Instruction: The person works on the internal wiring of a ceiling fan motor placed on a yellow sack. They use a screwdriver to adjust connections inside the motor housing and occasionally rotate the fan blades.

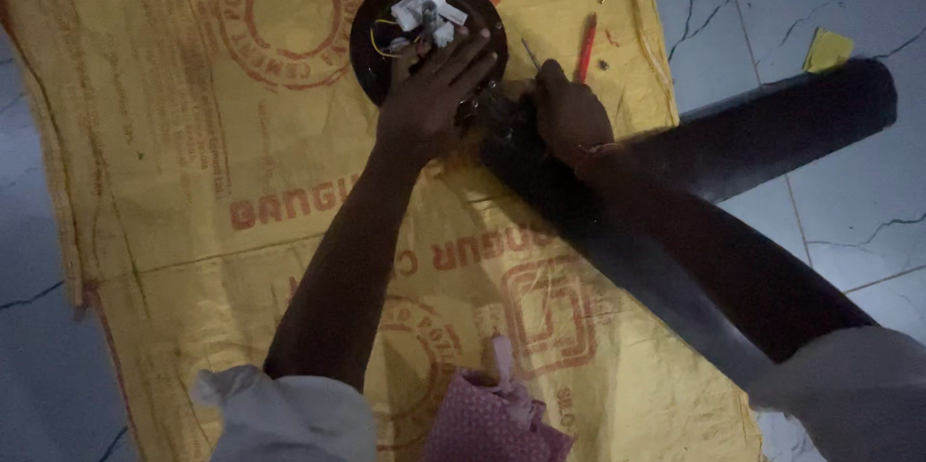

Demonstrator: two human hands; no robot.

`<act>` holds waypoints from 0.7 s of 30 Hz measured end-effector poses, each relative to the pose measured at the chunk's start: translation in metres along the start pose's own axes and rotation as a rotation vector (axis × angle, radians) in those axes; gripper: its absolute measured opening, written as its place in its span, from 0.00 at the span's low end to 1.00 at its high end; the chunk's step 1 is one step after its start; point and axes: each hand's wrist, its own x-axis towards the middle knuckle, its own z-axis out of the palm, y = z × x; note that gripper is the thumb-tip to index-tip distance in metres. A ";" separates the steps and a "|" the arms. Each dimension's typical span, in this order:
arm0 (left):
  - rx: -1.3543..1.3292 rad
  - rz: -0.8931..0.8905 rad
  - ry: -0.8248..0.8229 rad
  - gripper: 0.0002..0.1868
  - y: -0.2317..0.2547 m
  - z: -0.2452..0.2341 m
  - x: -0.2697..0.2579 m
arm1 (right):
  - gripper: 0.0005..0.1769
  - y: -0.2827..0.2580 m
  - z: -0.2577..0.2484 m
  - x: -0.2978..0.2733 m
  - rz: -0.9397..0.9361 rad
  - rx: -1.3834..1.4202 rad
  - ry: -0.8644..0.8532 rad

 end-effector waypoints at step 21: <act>0.448 0.024 0.005 0.31 0.009 0.040 -0.005 | 0.16 -0.013 -0.008 -0.010 0.016 -0.083 -0.122</act>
